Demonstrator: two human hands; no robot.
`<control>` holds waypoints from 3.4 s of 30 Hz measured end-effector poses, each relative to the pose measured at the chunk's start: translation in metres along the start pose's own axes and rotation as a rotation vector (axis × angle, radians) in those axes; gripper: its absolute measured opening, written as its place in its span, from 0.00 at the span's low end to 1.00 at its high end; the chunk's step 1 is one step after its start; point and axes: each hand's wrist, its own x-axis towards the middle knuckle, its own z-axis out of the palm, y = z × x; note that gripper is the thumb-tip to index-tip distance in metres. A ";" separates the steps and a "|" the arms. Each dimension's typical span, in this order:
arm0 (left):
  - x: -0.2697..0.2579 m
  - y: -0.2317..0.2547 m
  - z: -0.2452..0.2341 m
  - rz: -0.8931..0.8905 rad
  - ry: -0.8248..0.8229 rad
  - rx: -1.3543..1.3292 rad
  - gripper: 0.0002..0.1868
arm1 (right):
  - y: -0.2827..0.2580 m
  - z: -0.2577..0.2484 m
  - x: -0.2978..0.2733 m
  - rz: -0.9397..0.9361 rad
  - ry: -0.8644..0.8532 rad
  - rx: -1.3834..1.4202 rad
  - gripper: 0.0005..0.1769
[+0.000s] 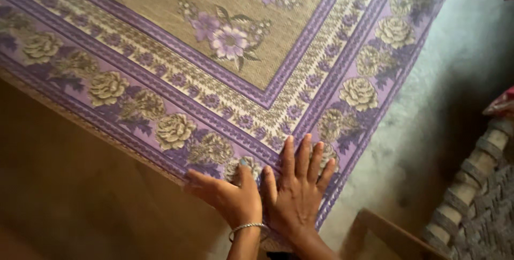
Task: The person smooths and adjusts a purple floral-patterned bedsheet on a bed, pulling the edges and tucking them under the mattress. The person repeatedly walks around the bed to align and flatten the sheet by hand.
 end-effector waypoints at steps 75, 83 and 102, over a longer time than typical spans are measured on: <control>0.076 0.020 -0.071 -0.972 -0.668 -0.779 0.15 | 0.004 -0.054 -0.074 1.957 0.303 1.726 0.16; 0.050 0.014 -0.088 -0.873 -0.605 -0.791 0.16 | 0.019 -0.027 -0.116 1.170 0.168 0.994 0.29; 0.032 0.018 -0.081 -0.907 -0.525 -1.205 0.22 | 0.059 -0.041 -0.114 0.917 -0.316 1.591 0.29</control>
